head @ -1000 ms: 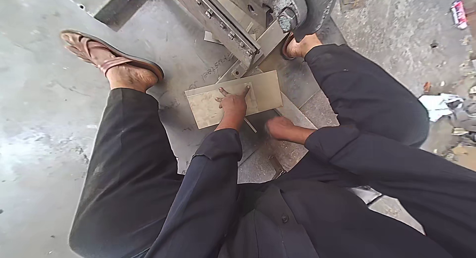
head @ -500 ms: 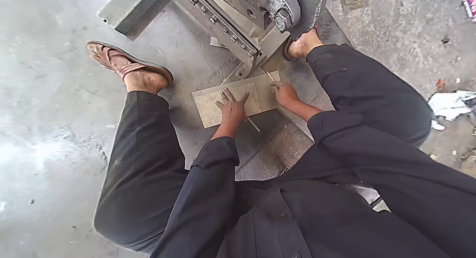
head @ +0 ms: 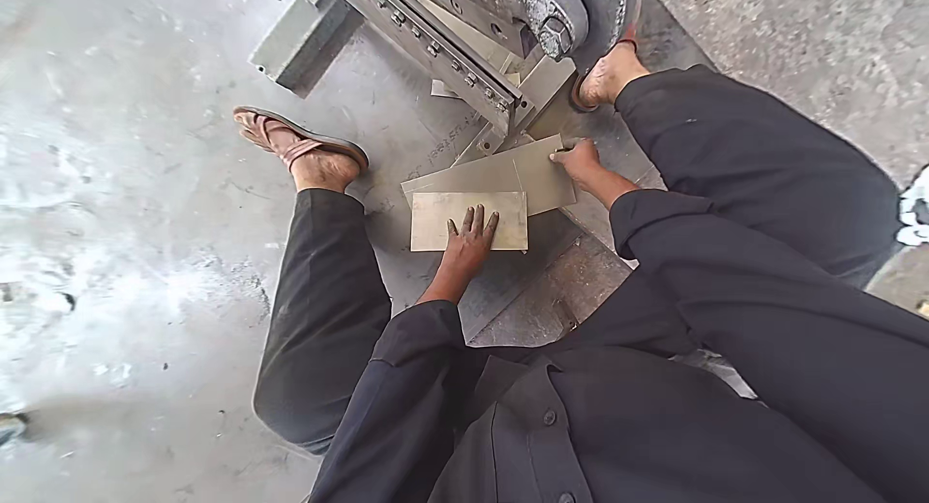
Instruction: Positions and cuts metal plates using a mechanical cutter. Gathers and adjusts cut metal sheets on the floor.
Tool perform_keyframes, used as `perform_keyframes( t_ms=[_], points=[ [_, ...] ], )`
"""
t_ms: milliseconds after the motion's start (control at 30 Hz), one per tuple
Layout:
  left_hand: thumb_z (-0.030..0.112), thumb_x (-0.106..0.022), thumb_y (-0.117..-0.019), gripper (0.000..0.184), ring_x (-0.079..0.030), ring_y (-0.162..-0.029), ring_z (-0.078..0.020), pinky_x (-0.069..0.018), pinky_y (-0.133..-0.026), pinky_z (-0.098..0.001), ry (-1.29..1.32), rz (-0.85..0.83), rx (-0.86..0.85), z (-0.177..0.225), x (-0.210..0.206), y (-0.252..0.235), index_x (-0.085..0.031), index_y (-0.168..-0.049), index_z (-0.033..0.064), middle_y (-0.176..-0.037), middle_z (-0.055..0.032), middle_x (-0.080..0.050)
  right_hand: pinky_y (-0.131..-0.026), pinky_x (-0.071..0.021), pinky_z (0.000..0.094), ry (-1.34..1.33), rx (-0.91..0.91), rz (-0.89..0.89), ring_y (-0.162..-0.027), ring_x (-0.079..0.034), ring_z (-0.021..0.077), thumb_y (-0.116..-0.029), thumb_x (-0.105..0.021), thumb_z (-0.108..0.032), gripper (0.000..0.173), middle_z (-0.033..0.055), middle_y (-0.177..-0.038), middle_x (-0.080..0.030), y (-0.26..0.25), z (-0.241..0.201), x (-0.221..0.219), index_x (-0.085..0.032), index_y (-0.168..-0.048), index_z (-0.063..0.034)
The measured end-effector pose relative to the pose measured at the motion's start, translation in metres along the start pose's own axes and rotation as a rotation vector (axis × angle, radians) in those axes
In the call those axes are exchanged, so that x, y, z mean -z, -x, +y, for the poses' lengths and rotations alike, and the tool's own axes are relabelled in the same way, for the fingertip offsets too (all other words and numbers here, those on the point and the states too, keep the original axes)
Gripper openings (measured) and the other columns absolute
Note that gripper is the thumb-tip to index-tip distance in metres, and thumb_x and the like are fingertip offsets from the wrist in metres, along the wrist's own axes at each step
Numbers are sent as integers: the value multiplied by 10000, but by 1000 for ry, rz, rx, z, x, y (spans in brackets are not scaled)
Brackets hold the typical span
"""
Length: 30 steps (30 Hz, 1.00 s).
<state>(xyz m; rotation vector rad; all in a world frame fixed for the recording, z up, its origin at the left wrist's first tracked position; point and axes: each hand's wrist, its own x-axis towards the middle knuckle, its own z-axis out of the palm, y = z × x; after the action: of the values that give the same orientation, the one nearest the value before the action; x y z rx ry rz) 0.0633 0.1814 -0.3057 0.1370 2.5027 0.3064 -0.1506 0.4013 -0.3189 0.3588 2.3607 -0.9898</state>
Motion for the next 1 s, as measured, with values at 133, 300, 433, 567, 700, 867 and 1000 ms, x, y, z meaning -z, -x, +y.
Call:
perform_keyframes(
  t_ms=[133,300,433,567,700,867,1000],
  points=[
    [37,-461,-1042,521,-355,-1514,-384,-326,-1171,-650,-44,69,-46,-3,17,21,-407,-1560,31,-1617,-223,-386,-967,-540,513,-203,7,26,-1076,-679,302,-929,-756,-188,312,190,-1141,-707,3,6,-2,-706,-1175,-3],
    [-1,-432,-1039,425,-522,-1407,-350,-358,-1191,-567,-117,118,-169,-28,49,48,-608,-1421,60,-1468,-163,-593,-1003,-528,530,-160,70,2,-1104,-685,317,-988,-677,-218,301,195,-1164,-712,15,9,0,-699,-1209,-15],
    [-23,-448,-1033,379,-529,-1404,-351,-310,-1225,-571,-181,218,-391,-49,44,73,-683,-1322,47,-1396,-152,-653,-963,-567,454,-253,141,-166,-1033,-713,251,-999,-670,-146,279,181,-1148,-724,24,2,-2,-696,-1237,-4],
    [-20,-451,-1031,379,-527,-1410,-330,-319,-1227,-554,-199,291,-510,-50,37,75,-694,-1309,64,-1392,-122,-662,-956,-560,418,-237,243,-293,-1011,-707,213,-983,-690,-131,264,166,-1122,-727,22,-14,-16,-702,-1198,21],
    [-4,-464,-1034,367,-499,-1434,-321,-321,-1226,-552,-193,340,-627,-57,29,52,-685,-1319,65,-1421,-113,-643,-972,-527,504,-61,281,-152,-1029,-691,271,-928,-768,-237,278,148,-1073,-735,13,-26,-32,-744,-1111,-30],
    [7,-475,-1015,424,-450,-1463,-365,-331,-1212,-549,-210,334,-636,-86,4,20,-573,-1428,-8,-1539,-209,-507,-1008,-532,472,-11,257,-16,-1089,-695,262,-982,-695,-250,302,133,-1173,-728,12,-32,-19,-724,-1235,-88],
    [-50,-540,-964,574,-315,-1534,-381,-269,-1227,-589,-191,166,-414,-89,-10,1,-524,-1511,122,-1654,-164,-352,-1010,-519,530,265,302,24,-1117,-690,303,-1030,-609,-297,309,131,-1180,-730,45,-17,-5,-709,-1273,-133]
  ],
)
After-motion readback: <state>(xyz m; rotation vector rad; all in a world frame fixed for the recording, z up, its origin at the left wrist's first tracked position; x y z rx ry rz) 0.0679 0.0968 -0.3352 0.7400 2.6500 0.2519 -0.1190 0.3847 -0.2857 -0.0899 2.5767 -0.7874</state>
